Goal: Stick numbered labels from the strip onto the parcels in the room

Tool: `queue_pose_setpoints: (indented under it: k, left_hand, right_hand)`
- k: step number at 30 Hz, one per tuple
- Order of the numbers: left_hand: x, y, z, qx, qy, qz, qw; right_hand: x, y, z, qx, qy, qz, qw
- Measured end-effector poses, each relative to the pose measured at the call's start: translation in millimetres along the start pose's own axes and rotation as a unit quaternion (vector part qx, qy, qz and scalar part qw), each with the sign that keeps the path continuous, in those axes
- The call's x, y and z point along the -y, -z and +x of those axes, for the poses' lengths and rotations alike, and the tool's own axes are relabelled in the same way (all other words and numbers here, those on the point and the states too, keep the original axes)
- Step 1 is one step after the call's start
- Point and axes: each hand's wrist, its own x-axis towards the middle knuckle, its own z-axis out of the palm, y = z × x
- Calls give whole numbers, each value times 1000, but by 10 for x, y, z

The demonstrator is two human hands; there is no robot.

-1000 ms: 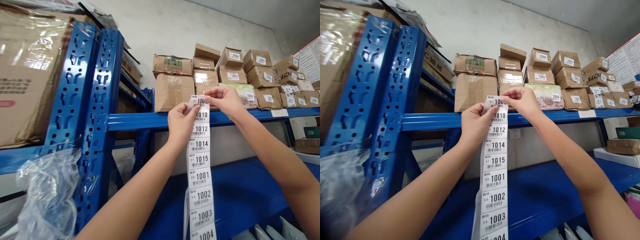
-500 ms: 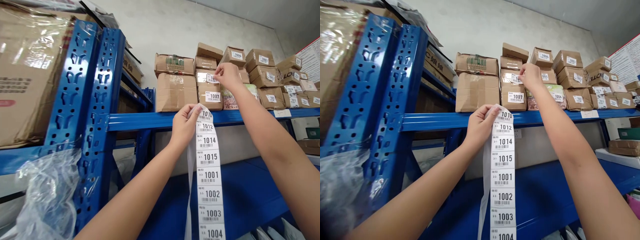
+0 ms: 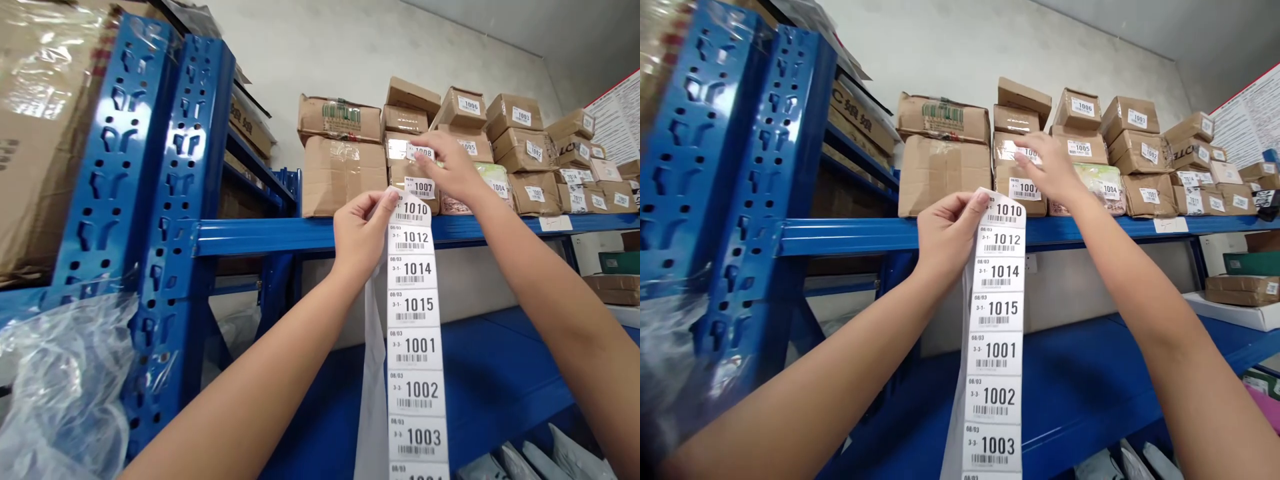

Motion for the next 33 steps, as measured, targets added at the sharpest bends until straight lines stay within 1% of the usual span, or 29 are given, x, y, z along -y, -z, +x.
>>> queue_pose_setpoints:
  k: [3,4,6,8,11,12,15,19,20,22,24,26,28,29,31,32,33]
  left_hand:
    - [3,-63,27,-4,-9,-6,1000]
    - [1,-72,31,-7,-12,-7,1000]
    - [-4,-73,34,-15,-19,-11,1000]
    - [-6,-55,40,-22,-27,-13,999]
    - [7,-18,61,-29,-31,-9,999]
    - [14,-6,69,-29,-27,-7,999]
    - [23,31,76,-11,-10,1,1000]
    - [9,82,61,66,27,12,997]
    - [8,89,63,75,35,20,996]
    - [17,91,81,61,36,52,996]
    - [37,78,119,16,16,97,995]
    - [57,61,169,-29,-7,130,991]
    - [65,47,214,-43,-13,140,989]
    - [61,43,230,-36,-9,139,990]
    - [45,43,241,-5,5,139,990]
    - [36,47,234,14,12,144,989]
    - [28,54,219,30,18,150,988]
  right_hand:
    - [132,-101,25,18,-4,1,1000]
    - [178,-102,18,16,-13,17,1000]
    - [280,-54,-54,4,-27,85,996]
    - [389,16,-197,20,-40,176,983]
    - [512,47,-434,90,-72,284,952]
    - [533,30,-492,101,-86,307,943]
    - [525,-48,-570,83,-130,351,923]
    - [428,-68,-559,65,-187,388,900]
    - [409,-62,-559,66,-201,397,893]
    - [397,-62,-572,66,-225,416,878]
    - [418,-88,-592,58,-242,425,870]
    - [449,-132,-594,42,-245,409,878]
    - [447,-170,-534,18,-228,363,903]
    - [420,-179,-466,2,-213,333,918]
    - [307,-174,-243,-43,-180,275,943]
    - [227,-161,-90,-76,-167,250,951]
    - [140,-147,82,-93,-158,229,956]
